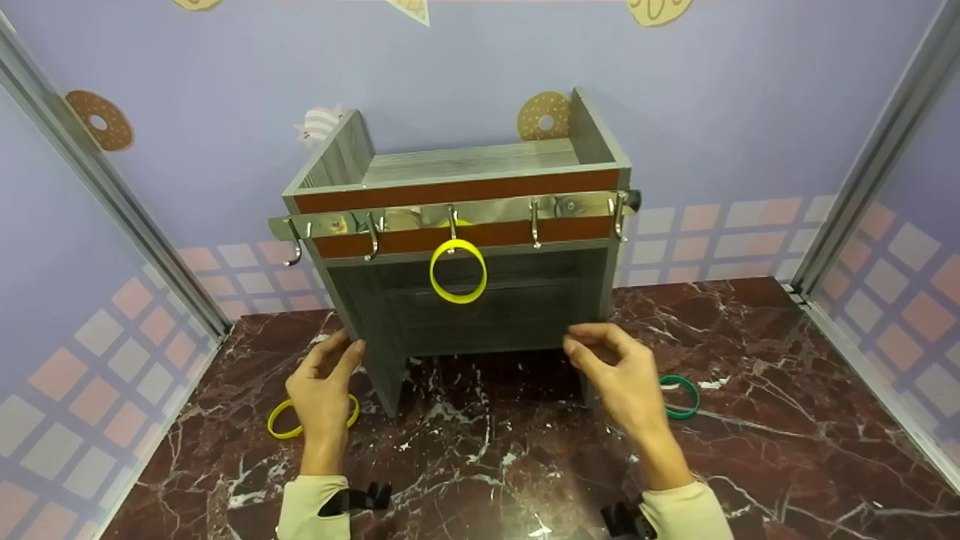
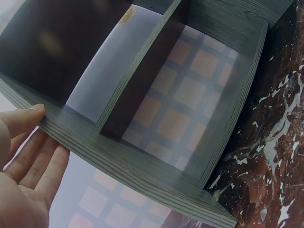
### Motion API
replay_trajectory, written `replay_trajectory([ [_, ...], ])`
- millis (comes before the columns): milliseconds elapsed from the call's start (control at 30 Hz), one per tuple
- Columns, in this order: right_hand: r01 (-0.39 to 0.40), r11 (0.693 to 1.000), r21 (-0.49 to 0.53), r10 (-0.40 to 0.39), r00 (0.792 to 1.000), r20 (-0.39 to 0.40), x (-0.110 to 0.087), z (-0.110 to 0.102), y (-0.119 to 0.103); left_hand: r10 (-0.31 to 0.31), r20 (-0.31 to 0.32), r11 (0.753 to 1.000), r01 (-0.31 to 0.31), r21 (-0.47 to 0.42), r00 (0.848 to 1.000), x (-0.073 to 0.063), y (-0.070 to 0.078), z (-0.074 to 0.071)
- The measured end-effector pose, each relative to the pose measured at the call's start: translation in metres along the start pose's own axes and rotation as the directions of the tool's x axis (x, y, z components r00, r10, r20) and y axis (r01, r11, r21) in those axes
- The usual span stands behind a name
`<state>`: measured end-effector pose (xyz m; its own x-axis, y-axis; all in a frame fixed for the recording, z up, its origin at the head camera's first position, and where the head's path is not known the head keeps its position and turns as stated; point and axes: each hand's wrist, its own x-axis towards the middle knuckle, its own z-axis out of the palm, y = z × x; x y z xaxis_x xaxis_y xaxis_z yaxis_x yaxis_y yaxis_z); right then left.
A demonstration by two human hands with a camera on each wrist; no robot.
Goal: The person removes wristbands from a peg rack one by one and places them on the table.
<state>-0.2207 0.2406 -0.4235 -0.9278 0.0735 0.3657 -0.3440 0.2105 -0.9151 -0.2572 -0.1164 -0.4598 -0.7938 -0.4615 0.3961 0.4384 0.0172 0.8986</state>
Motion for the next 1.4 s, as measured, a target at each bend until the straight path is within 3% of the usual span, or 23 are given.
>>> replay_trajectory([
  [433, 0.024, 0.996, 0.086, -0.027, 0.999, 0.031, 0.007, 0.029, -0.015, 0.058, 0.003, 0.998, -0.058, -0.004, 0.998, 0.000, -0.001, -0.001],
  [1400, 0.051, 0.941, 0.335, -0.068, 0.997, 0.037, 0.025, 0.077, -0.040, 0.019, 0.005, 1.000, -0.018, -0.010, 1.000, -0.001, 0.000, -0.001],
])
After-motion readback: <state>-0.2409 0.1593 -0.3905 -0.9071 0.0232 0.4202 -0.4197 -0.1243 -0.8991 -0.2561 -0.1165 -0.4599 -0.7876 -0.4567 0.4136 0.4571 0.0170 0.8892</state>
